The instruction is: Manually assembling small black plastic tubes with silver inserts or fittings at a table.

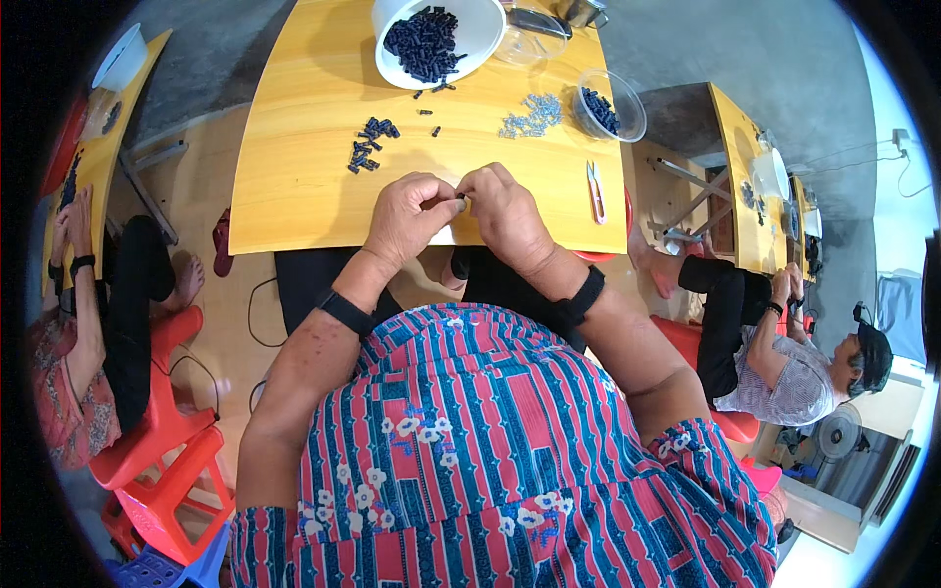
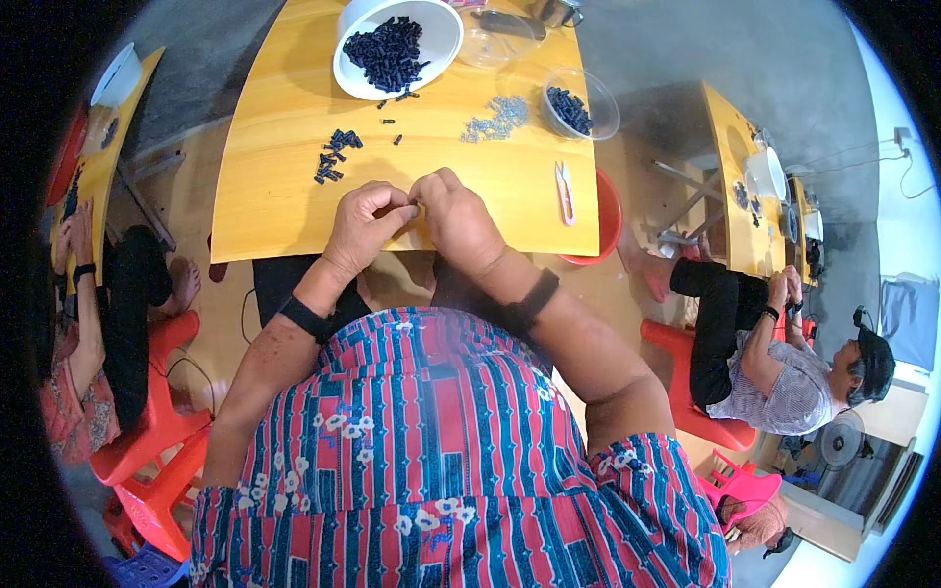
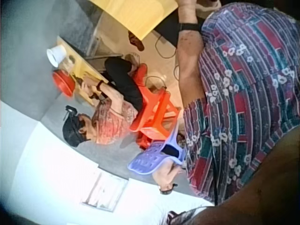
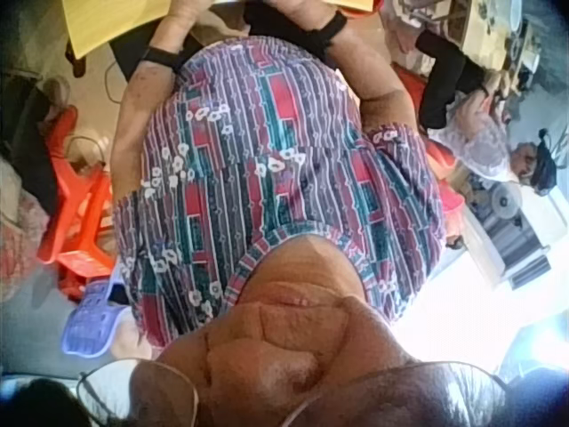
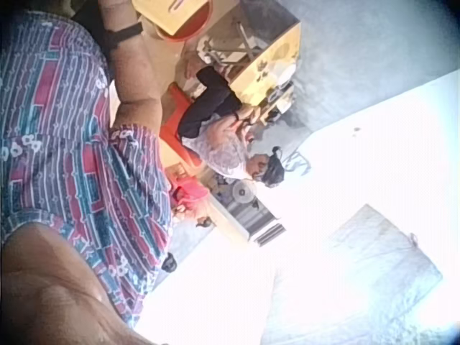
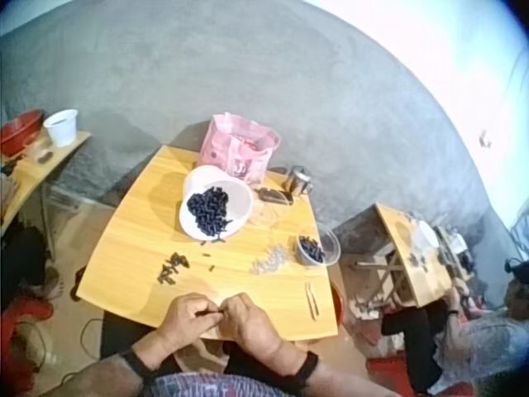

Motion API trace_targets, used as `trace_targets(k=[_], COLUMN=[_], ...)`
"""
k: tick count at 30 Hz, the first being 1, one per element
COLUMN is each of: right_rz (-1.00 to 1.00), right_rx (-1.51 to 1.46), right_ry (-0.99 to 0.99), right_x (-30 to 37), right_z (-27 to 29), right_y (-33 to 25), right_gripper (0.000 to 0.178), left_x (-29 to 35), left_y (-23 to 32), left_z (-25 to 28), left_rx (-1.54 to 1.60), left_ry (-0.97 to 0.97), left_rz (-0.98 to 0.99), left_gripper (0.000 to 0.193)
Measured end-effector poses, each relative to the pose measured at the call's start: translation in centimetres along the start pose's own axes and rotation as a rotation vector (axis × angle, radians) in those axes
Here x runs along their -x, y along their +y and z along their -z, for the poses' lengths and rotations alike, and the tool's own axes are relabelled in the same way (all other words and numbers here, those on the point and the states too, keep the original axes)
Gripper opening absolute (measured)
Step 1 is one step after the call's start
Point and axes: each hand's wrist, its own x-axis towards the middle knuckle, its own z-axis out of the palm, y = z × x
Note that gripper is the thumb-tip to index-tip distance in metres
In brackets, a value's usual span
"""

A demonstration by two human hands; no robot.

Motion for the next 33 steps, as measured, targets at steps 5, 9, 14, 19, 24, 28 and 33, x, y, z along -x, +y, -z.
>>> trace_targets(k=[5,9,14,19,24,28,33], right_rz=[-0.425,-0.269,-0.158,-0.108,-0.036,0.068,0.15], right_rx=[-0.661,-0.453,-0.274,-0.177,-0.113,-0.054,0.04], right_ry=[0.114,0.126,0.12,0.107,0.08,0.07,0.102], right_x=[0.9,0.7,0.3,0.3,0.1,-0.3,-0.9], right_z=[-1.0,-0.3,-0.1,-0.3,-0.5,-0.3,-0.1], right_y=[-0.2,-0.4,-0.9,-1.0,-0.7,-0.6,-0.4], right_gripper=[0.018,0.018,0.019,0.02,0.024,0.027,0.028], left_x=[0.0,-0.1,0.1,0.3,0.2,0.1,0.1], left_y=[-0.2,0.1,0.4,0.4,0.7,0.6,0.9], left_z=[0.2,0.3,0.5,0.5,0.8,0.9,0.8], left_rx=[0.045,0.071,0.082,0.092,0.055,0.096,0.154], left_ry=[0.029,0.013,0.024,-0.003,-0.028,-0.024,0.008], left_rz=[-0.086,-0.056,-0.063,-0.013,-0.017,-0.024,0.018], left_gripper=[0.01,0.01,0.012,0.009,0.009,0.01,0.01])
